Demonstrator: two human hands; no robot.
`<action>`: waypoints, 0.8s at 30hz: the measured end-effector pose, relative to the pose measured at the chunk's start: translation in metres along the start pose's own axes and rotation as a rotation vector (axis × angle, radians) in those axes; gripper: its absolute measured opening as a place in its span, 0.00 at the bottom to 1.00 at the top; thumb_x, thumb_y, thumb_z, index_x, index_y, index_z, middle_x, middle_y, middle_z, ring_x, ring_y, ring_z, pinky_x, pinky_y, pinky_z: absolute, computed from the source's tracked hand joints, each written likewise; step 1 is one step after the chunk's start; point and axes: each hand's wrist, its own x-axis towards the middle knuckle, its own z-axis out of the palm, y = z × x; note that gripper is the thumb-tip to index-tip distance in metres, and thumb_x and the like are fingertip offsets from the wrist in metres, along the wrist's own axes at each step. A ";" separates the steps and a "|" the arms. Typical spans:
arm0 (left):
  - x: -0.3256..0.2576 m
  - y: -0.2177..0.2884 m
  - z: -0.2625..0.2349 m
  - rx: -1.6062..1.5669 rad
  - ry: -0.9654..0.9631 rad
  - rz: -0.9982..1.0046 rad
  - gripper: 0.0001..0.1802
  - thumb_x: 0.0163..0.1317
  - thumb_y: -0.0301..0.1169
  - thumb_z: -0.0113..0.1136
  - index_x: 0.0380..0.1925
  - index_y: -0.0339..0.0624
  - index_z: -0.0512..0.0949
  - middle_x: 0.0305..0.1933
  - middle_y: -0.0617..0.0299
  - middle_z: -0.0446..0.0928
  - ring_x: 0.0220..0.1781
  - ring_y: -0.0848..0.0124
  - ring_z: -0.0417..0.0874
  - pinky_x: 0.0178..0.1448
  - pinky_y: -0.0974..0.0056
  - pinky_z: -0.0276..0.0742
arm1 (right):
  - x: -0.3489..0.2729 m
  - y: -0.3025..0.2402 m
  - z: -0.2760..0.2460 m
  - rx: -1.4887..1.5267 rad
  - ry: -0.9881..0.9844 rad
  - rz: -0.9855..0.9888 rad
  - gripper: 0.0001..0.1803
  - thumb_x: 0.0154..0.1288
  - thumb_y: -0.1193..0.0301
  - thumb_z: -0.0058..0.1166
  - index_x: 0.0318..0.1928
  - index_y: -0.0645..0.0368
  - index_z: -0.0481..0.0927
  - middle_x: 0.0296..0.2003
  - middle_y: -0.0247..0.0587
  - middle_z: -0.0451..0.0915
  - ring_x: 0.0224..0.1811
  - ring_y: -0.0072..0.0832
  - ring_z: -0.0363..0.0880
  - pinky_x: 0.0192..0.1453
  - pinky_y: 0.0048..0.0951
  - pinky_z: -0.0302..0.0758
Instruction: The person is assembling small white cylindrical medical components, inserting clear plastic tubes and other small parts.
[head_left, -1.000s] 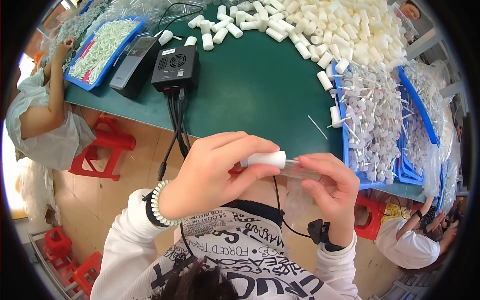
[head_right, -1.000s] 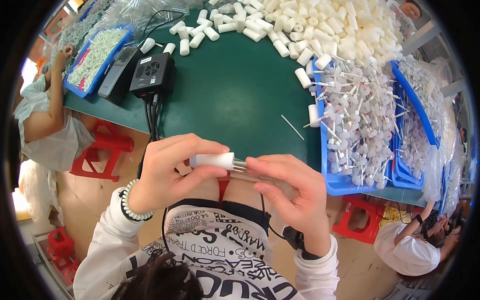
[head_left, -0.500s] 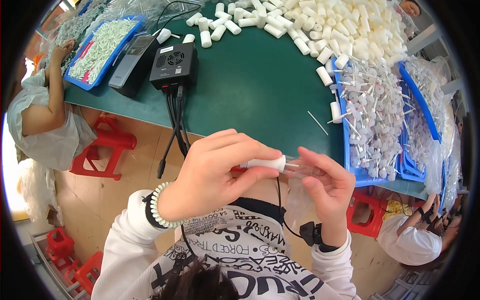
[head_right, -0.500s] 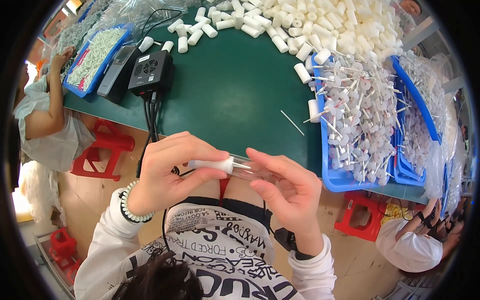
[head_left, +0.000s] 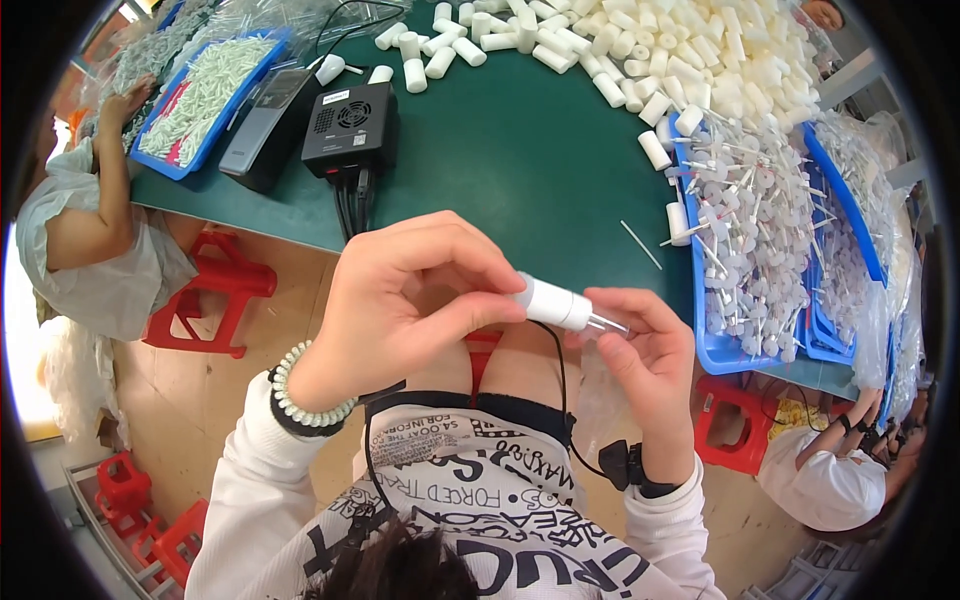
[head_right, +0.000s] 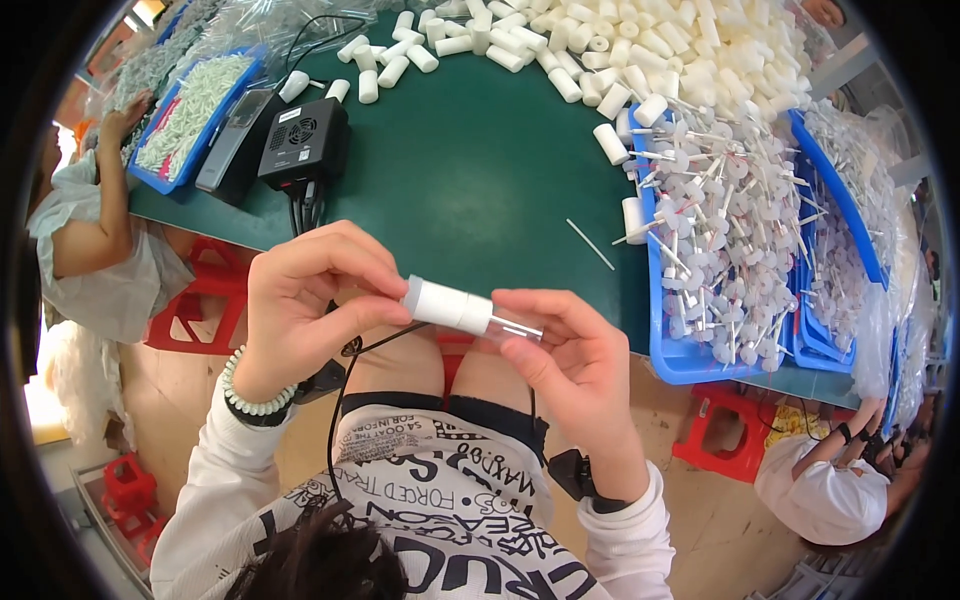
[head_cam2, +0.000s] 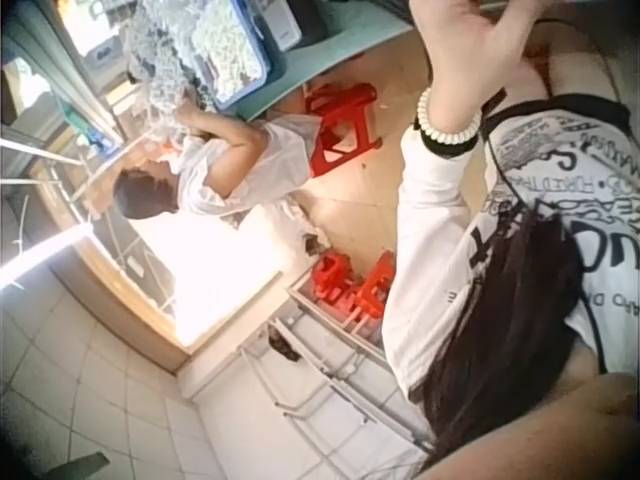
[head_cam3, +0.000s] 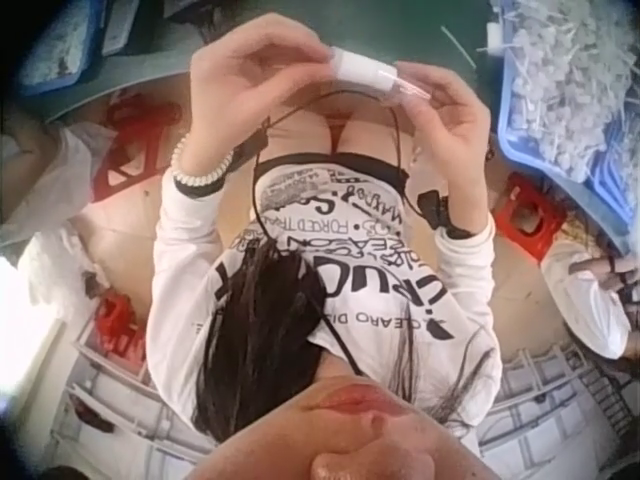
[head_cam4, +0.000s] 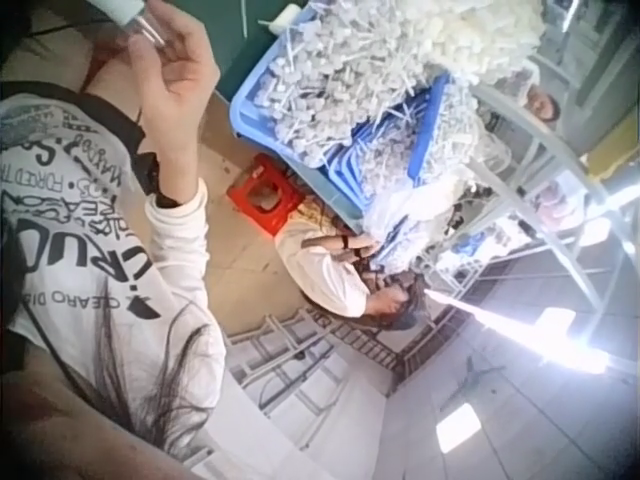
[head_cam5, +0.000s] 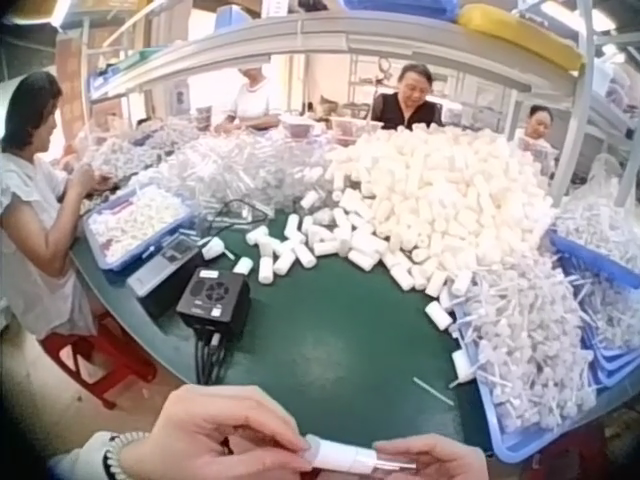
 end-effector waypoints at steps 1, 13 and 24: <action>0.001 -0.001 0.001 0.001 0.001 -0.002 0.11 0.44 0.10 0.63 0.30 0.30 0.78 0.34 0.54 0.76 0.32 0.73 0.78 0.35 0.73 0.75 | 0.001 0.000 0.000 0.002 -0.002 0.001 0.18 0.59 0.84 0.52 0.51 0.72 0.71 0.48 0.48 0.76 0.50 0.31 0.76 0.55 0.32 0.75; 0.002 -0.035 0.021 -0.571 0.058 -0.146 0.28 0.51 0.17 0.63 0.54 0.35 0.69 0.55 0.58 0.70 0.47 0.72 0.76 0.52 0.66 0.76 | 0.011 0.008 0.027 0.004 0.048 -0.028 0.16 0.67 0.76 0.45 0.54 0.67 0.65 0.47 0.47 0.78 0.49 0.25 0.76 0.53 0.26 0.71; -0.008 0.003 0.033 0.269 -0.092 -0.058 0.18 0.50 0.20 0.63 0.44 0.33 0.77 0.38 0.54 0.76 0.37 0.67 0.79 0.41 0.67 0.78 | 0.016 -0.024 0.010 -0.345 0.109 -0.387 0.18 0.51 0.81 0.60 0.45 0.65 0.77 0.38 0.43 0.78 0.35 0.24 0.76 0.41 0.22 0.73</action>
